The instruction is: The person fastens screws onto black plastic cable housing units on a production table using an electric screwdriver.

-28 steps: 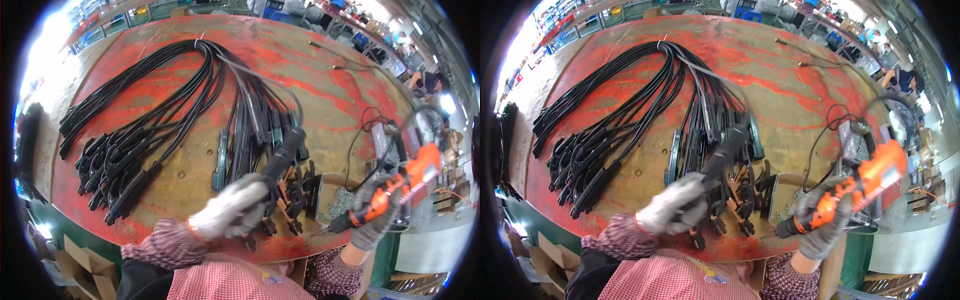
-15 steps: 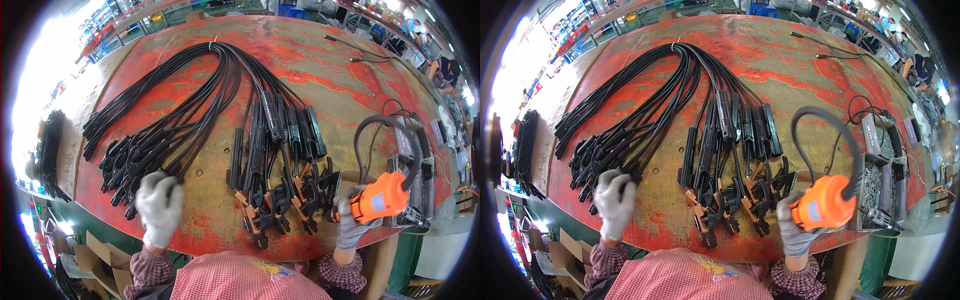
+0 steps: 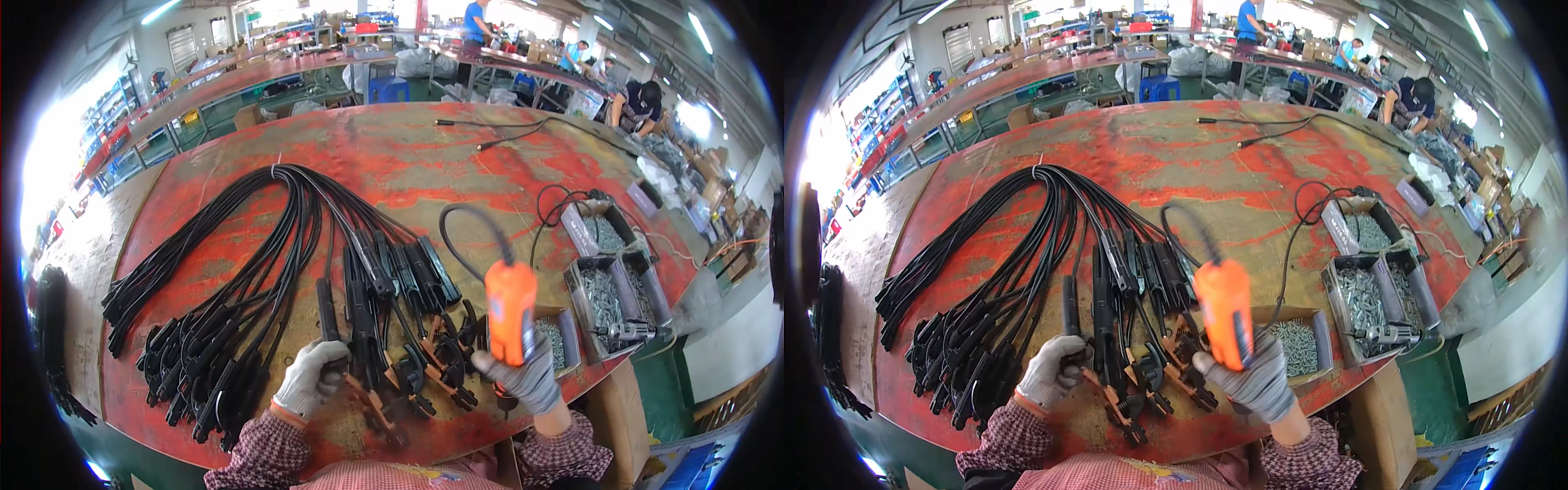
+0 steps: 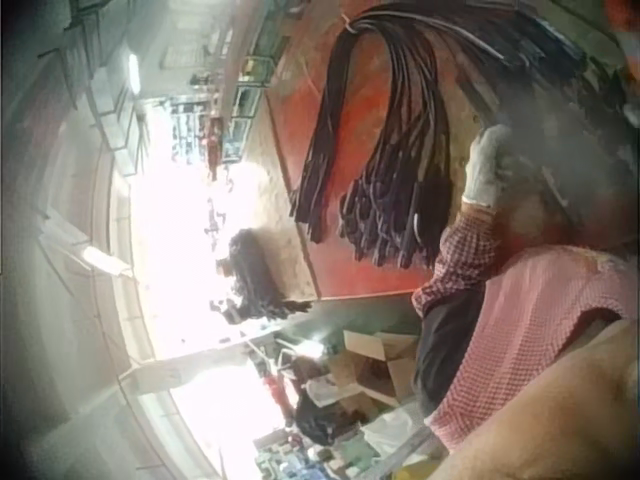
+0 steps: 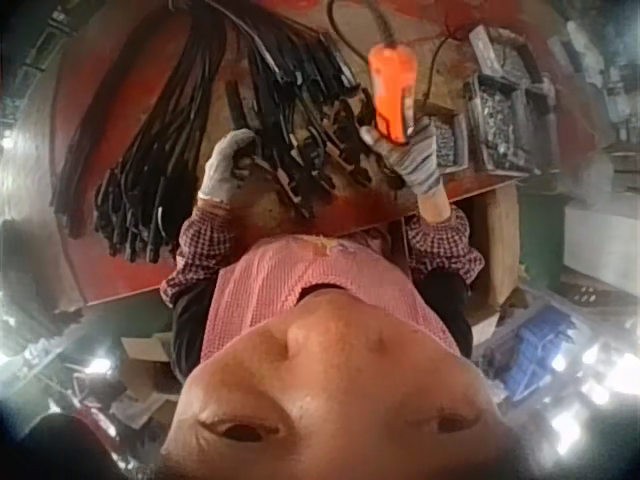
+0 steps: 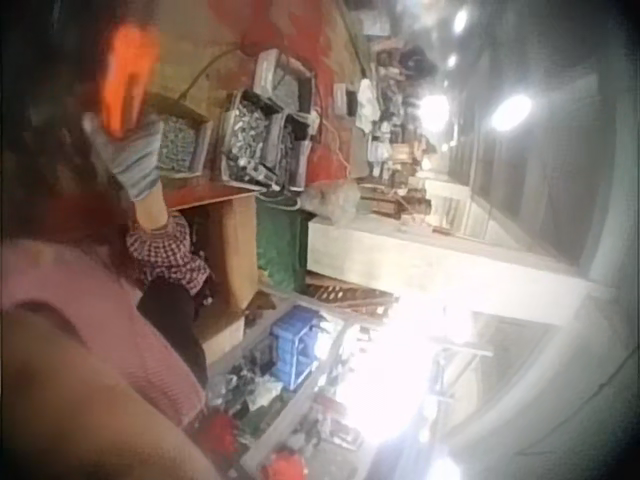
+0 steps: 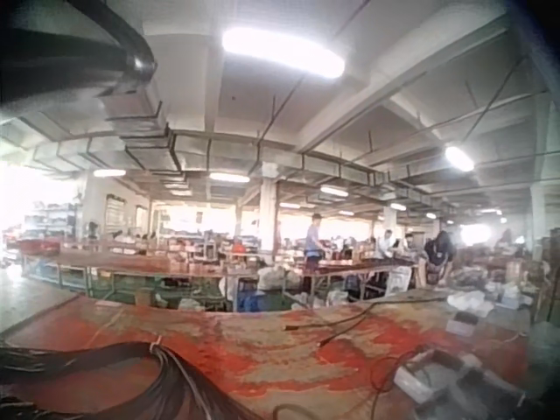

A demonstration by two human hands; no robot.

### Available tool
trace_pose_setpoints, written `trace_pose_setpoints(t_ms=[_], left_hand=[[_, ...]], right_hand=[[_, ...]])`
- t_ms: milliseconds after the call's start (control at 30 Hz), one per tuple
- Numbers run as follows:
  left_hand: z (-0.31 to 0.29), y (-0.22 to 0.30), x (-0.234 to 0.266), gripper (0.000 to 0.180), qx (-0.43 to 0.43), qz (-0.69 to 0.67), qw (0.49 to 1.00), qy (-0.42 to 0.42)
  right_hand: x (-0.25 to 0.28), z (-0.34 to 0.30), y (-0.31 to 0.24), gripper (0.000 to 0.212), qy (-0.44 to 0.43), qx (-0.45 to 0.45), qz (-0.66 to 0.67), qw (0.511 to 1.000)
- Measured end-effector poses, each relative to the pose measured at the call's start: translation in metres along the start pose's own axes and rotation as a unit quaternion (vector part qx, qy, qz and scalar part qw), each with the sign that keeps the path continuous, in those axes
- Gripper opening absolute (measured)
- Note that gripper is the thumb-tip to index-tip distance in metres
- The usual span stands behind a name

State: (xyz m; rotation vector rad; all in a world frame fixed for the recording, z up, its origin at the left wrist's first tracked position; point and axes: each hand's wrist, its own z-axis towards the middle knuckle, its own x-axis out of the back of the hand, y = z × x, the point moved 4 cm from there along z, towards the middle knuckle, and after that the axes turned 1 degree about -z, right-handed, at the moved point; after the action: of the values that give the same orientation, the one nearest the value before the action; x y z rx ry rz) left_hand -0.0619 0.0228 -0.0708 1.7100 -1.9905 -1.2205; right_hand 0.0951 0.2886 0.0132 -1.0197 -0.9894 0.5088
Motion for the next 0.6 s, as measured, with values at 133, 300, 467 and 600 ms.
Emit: trace_pose_setpoints(t_ms=[133, 300, 467, 600], left_hand=[[-0.028, 0.035, 0.017, 0.037, -0.148, -0.159, 0.976, -0.002], [-0.026, 0.052, 0.018, 0.060, -0.054, -0.414, 0.823, -0.384], [-0.018, 0.028, -0.005, 0.056, 0.016, -0.431, 0.835, -0.342], [-0.004, 0.017, 0.003, 0.059, -0.033, -0.322, 0.886, -0.332]], right_hand=[[0.004, 0.020, -0.016, 0.042, -0.044, -0.110, 0.390, 0.913], [-0.037, 0.026, -0.051, 0.038, -0.131, -0.100, 0.487, 0.858], [-0.098, 0.053, -0.055, 0.045, -0.222, -0.228, 0.363, 0.876], [-0.156, 0.103, -0.056, 0.043, -0.237, -0.192, 0.283, 0.909]])
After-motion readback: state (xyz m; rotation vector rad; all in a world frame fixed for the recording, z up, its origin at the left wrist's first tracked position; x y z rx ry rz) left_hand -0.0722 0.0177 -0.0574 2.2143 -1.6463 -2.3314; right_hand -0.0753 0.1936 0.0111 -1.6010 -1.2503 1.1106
